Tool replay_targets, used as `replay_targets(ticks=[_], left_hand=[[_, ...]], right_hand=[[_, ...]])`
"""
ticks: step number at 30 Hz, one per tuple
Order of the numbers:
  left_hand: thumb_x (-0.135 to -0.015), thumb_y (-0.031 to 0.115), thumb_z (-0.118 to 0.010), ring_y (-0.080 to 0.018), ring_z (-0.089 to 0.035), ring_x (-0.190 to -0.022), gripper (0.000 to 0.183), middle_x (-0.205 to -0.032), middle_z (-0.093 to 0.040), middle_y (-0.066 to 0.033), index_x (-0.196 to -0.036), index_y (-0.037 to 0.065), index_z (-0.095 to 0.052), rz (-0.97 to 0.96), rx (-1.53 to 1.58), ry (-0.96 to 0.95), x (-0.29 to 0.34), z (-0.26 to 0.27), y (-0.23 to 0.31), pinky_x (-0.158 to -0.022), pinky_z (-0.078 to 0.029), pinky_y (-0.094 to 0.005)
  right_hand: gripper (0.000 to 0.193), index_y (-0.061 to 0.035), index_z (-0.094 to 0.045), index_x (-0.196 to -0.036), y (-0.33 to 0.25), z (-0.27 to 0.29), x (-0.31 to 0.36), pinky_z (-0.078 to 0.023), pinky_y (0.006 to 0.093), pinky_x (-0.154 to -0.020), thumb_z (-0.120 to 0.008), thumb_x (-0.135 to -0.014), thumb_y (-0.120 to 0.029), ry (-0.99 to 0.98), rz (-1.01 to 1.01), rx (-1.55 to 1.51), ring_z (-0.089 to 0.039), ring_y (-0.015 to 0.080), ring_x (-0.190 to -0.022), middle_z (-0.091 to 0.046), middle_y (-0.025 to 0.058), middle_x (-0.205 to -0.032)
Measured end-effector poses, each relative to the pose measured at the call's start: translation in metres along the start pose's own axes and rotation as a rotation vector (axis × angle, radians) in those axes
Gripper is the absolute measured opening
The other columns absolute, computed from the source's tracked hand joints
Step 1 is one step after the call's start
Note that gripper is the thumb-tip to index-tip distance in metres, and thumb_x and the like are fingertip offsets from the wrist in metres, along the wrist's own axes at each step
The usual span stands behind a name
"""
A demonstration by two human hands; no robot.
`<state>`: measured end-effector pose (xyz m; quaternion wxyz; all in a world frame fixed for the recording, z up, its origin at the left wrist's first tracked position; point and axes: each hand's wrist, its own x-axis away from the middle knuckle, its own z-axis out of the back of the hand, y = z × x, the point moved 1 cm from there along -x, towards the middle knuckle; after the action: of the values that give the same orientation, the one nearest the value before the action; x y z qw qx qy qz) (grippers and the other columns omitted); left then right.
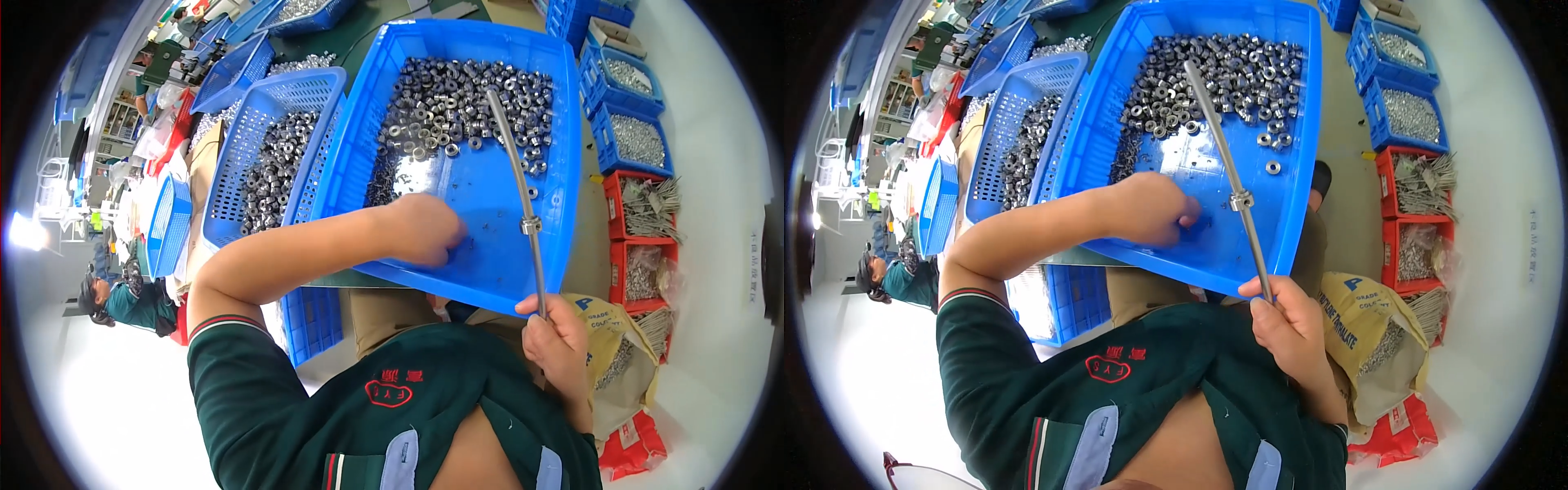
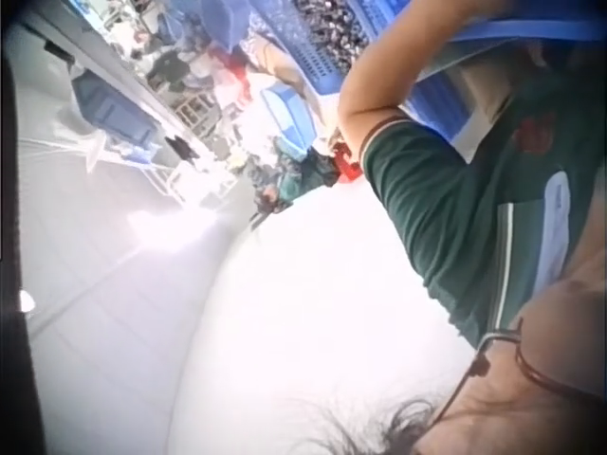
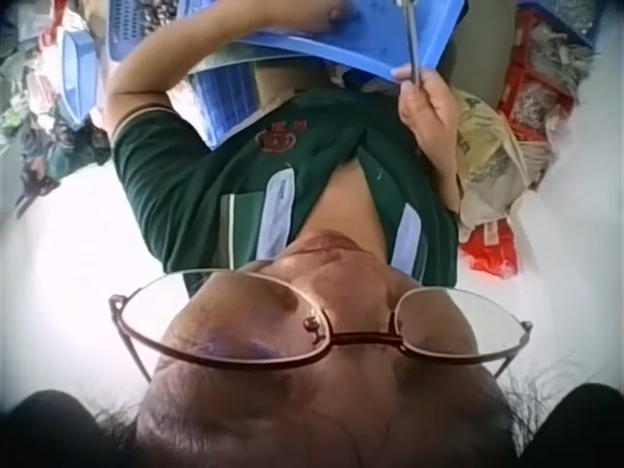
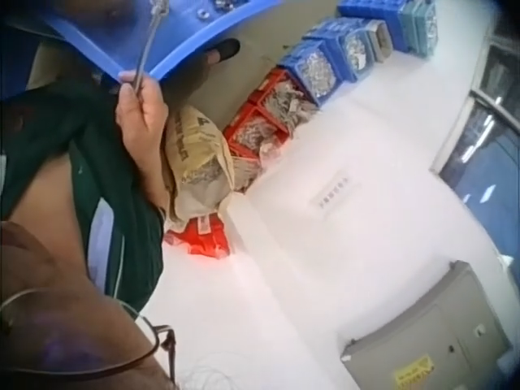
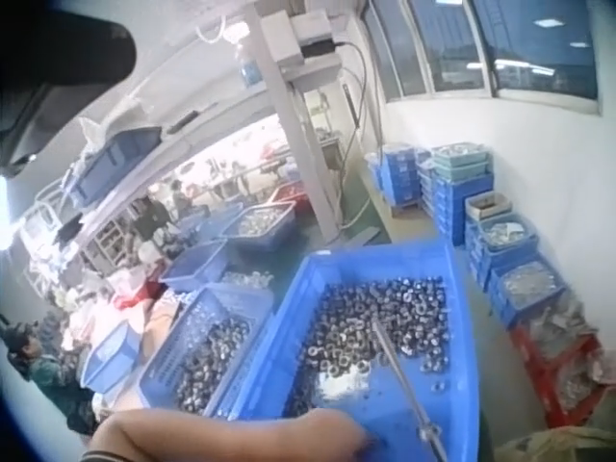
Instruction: The person is picking small metal washers from a tray and sliding them onto a metal rod.
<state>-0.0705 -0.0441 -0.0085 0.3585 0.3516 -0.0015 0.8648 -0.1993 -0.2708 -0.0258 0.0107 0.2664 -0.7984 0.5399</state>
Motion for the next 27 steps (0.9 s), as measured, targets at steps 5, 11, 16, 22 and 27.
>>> replay_targets(ticks=[5, 11, 16, 22, 27], left_hand=[[-0.083, 0.011, -0.055, -0.0127, -0.06, -0.069, 0.021, -0.078, -0.064, -0.0068, -0.097, 0.0, -0.066, 0.034, 1.174, 0.385, 0.015, 0.044, -0.022, -0.062, -0.048, -0.0242], [-0.084, 0.019, -0.058, -0.0233, -0.062, -0.077, 0.021, -0.089, -0.063, -0.0159, -0.098, 0.004, -0.057, -0.344, 2.042, 0.591, 0.01, 0.027, -0.047, -0.072, -0.05, -0.0329], [-0.084, 0.018, -0.06, -0.0253, -0.063, -0.081, 0.019, -0.091, -0.063, -0.0162, -0.097, 0.004, -0.057, -0.406, 2.049, 0.673, 0.018, 0.03, -0.035, -0.073, -0.051, -0.0342], [-0.088, 0.012, -0.056, -0.0227, -0.066, -0.081, 0.01, -0.094, -0.065, -0.0176, -0.095, 0.005, -0.058, -0.593, 2.015, 0.687, 0.014, 0.023, -0.043, -0.075, -0.054, -0.0337], [-0.088, 0.007, -0.054, -0.0217, -0.065, -0.085, 0.02, -0.097, -0.065, -0.0174, -0.106, 0.0, -0.059, -0.566, 1.944, 0.739, 0.016, 0.027, -0.041, -0.078, -0.053, -0.0327]], right_hand=[[0.018, 0.0001, -0.05, -0.107, -0.003, -0.008, 0.001, -0.023, 0.0175, -0.043, -0.046, -0.094, -0.01, 0.036, 0.037, -0.042, -0.029, 0.0008, -0.047, -0.035, -0.0057, -0.058], [0.019, 0.002, -0.05, -0.108, 0.002, -0.02, 0.009, -0.023, 0.0176, -0.042, -0.046, -0.094, -0.011, 0.05, 0.076, -0.023, -0.03, 0.001, -0.046, -0.036, -0.0053, -0.059], [0.02, 0.0021, -0.049, -0.109, 0.005, -0.029, 0.017, -0.024, 0.0175, -0.042, -0.045, -0.094, -0.01, 0.018, 0.056, 0.029, -0.03, 0.001, -0.046, -0.035, -0.0053, -0.06], [0.019, 0.002, -0.049, -0.108, 0.005, -0.04, 0.019, -0.025, 0.0174, -0.042, -0.045, -0.094, -0.009, 0.026, 0.026, 0.059, -0.029, 0.0011, -0.046, -0.035, -0.0053, -0.061], [0.018, 0.0022, -0.049, -0.107, 0.006, -0.047, 0.019, -0.025, 0.0171, -0.041, -0.045, -0.093, -0.008, 0.064, 0.008, 0.046, -0.03, 0.0013, -0.046, -0.035, -0.005, -0.061]])
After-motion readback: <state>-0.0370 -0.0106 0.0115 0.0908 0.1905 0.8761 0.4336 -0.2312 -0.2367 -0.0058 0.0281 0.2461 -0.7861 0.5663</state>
